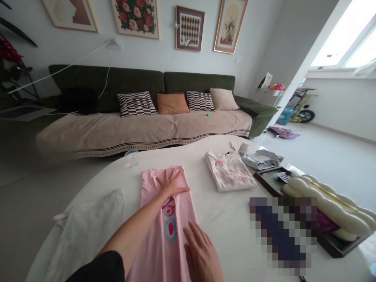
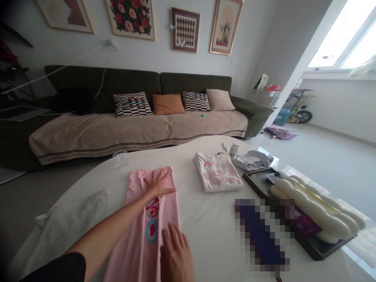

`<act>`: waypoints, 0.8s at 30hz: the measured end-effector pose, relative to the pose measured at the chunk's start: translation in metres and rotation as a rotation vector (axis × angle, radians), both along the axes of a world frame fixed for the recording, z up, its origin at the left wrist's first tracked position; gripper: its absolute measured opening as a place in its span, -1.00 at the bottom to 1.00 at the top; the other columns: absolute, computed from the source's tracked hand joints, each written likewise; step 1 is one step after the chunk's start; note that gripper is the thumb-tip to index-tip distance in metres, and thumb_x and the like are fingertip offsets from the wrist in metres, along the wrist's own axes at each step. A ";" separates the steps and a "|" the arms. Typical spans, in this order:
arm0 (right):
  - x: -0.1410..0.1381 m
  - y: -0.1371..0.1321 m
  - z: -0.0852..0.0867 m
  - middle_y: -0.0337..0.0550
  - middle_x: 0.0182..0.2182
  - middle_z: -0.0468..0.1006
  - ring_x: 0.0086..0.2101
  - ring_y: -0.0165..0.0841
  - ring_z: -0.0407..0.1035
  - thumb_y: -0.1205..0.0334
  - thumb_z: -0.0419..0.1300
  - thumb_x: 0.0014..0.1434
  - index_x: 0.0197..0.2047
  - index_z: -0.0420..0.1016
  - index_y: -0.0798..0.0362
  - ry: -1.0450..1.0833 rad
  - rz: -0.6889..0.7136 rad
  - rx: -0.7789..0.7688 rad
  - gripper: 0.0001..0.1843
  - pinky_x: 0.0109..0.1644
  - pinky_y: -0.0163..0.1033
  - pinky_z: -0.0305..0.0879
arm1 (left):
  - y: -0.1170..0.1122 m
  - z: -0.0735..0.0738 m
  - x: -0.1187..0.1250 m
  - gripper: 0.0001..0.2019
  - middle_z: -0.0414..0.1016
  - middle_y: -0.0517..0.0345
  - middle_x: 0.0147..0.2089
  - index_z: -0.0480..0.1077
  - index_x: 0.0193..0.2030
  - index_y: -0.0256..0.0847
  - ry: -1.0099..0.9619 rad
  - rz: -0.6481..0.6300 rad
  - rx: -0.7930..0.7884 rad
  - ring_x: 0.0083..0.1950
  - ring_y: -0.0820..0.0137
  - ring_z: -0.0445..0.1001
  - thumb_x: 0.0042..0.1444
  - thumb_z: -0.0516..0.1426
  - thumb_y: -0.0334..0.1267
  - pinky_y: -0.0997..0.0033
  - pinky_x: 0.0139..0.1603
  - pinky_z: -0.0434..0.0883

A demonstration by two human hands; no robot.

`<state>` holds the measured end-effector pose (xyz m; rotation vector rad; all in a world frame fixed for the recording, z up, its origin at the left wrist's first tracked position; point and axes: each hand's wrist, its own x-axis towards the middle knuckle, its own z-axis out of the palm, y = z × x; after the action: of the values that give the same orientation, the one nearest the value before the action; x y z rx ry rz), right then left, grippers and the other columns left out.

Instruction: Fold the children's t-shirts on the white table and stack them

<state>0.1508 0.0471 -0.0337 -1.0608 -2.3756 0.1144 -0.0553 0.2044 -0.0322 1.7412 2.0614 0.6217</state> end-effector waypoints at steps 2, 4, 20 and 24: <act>-0.027 0.031 0.000 -0.02 0.13 0.23 0.09 -0.25 0.15 0.23 -0.10 0.21 0.19 0.15 0.04 -0.028 -0.104 -0.100 -0.54 0.07 -0.13 0.17 | -0.002 -0.002 0.000 -0.09 -0.16 0.18 0.34 0.10 0.20 0.09 -0.002 -0.004 0.030 0.30 -0.11 -0.49 -0.39 0.27 0.15 -0.29 0.17 -0.25; -0.046 0.049 -0.006 0.03 0.17 0.13 0.14 -0.23 0.07 0.22 -0.14 0.23 0.23 0.06 0.09 -0.053 -0.146 -0.145 -0.51 0.11 -0.08 0.10 | -0.003 -0.004 0.001 -0.21 -0.12 0.20 0.34 0.13 0.18 0.10 -0.001 0.006 0.059 0.31 -0.11 -0.45 -0.27 0.21 0.15 -0.30 0.16 -0.24; -0.055 0.053 -0.009 -0.16 0.21 0.05 0.19 -0.26 -0.07 0.07 -0.19 0.27 0.25 -0.11 -0.19 -0.069 -0.166 -0.188 -0.52 0.15 0.02 0.00 | 0.018 0.001 0.019 -0.36 -0.23 0.18 0.36 0.00 0.23 0.15 0.155 0.124 -0.016 0.29 -0.20 -0.44 -0.01 -0.05 0.20 -0.35 0.11 -0.22; -0.042 0.037 -0.011 -0.17 0.21 0.03 0.18 -0.20 -0.04 0.01 -0.14 0.24 0.25 -0.13 -0.20 -0.085 -0.131 -0.139 -0.47 0.12 0.05 0.06 | 0.020 -0.004 0.016 -0.35 -0.22 0.17 0.35 -0.02 0.23 0.18 0.189 0.124 -0.019 0.28 -0.22 -0.43 -0.02 -0.07 0.24 -0.38 0.09 -0.24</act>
<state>0.1090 0.0841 -0.0442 -1.3073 -2.3934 0.1933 -0.0389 0.2239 -0.0359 1.7296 2.3095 0.4872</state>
